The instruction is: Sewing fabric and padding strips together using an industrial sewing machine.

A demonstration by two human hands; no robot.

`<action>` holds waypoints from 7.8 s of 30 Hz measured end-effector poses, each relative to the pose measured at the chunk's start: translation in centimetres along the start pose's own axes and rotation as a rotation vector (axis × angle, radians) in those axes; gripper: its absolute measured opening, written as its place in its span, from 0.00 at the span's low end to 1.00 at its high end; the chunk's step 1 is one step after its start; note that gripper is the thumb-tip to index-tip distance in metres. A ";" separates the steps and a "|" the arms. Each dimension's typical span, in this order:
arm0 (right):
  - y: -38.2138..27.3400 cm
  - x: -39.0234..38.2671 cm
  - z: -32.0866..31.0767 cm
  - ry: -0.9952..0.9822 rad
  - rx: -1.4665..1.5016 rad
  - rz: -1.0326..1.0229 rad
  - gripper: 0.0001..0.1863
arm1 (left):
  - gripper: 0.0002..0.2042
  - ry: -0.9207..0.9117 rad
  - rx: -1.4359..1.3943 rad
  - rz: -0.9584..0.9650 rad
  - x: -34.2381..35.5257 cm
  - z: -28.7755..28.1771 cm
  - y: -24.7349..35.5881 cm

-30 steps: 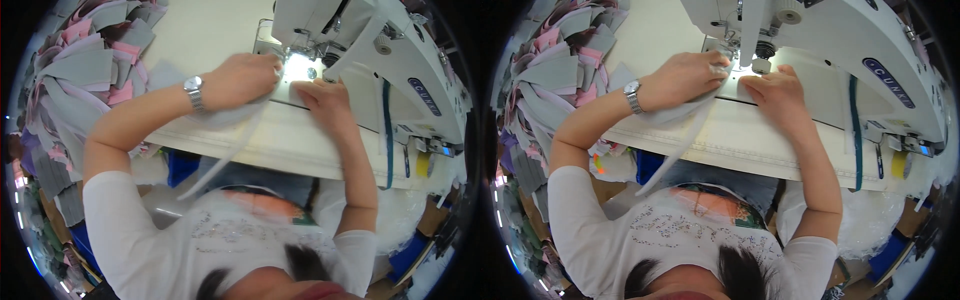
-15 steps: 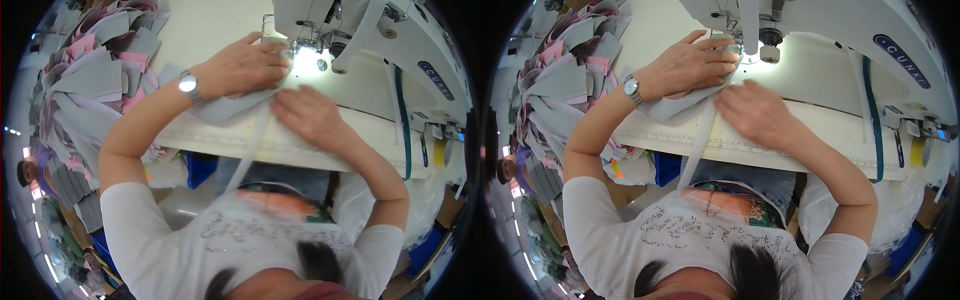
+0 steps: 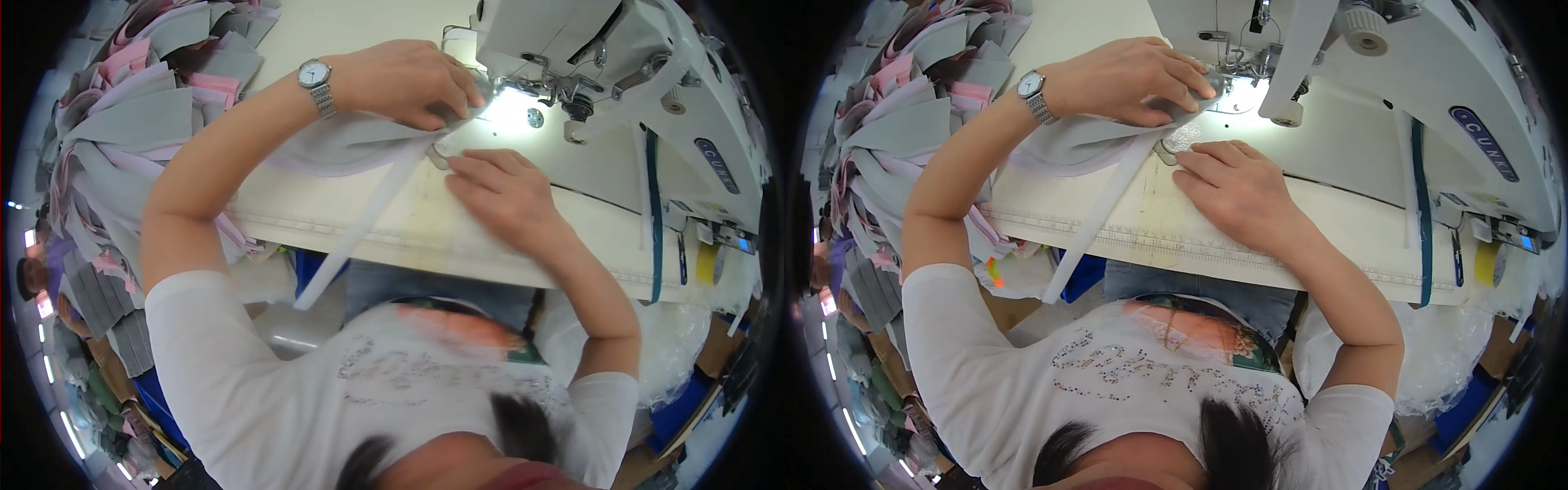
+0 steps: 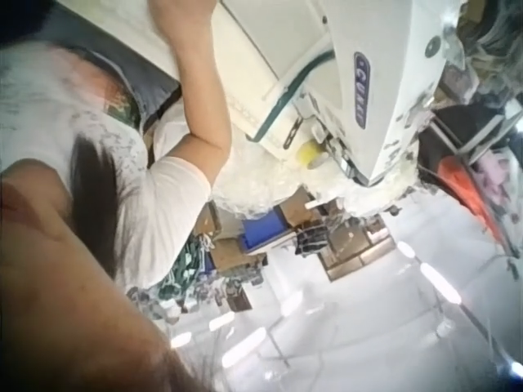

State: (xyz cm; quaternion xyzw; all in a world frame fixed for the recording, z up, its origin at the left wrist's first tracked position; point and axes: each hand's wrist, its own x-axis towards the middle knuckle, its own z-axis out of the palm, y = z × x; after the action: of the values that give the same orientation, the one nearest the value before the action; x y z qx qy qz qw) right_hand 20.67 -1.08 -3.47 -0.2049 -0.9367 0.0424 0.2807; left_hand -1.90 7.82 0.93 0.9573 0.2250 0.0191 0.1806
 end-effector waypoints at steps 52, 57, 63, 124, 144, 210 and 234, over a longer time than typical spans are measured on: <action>7.1 -2.0 -6.0 -0.117 -0.170 0.534 0.10 | 0.14 0.318 0.173 -0.126 1.7 3.0 3.2; 7.3 -2.3 -5.0 -0.098 -0.214 0.507 0.09 | 0.12 0.263 0.298 -0.328 1.9 4.0 6.1; 4.9 -1.5 -5.0 -0.106 -0.172 0.476 0.06 | 0.10 0.295 0.172 -0.405 1.2 4.2 7.0; -13.5 -6.5 3.2 0.205 1.291 1.147 0.21 | 0.17 0.772 -0.413 -0.602 -9.3 12.8 23.4; -15.0 -7.3 3.8 0.203 1.214 1.095 0.18 | 0.13 0.813 -0.549 -0.645 -11.0 16.5 26.0; -18.9 -11.2 1.8 0.256 0.750 0.889 0.13 | 0.18 0.384 -1.769 -0.608 -10.0 17.3 22.8; -20.7 -11.0 1.9 0.251 0.051 0.045 0.13 | 0.17 0.494 -1.768 -0.594 -9.7 17.5 23.4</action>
State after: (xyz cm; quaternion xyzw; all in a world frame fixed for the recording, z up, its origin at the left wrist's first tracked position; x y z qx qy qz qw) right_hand 20.53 -24.34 -6.65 -0.2224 -0.8880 0.0467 0.3998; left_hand 1.31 -21.83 -6.68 0.3483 0.3938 0.3362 0.7814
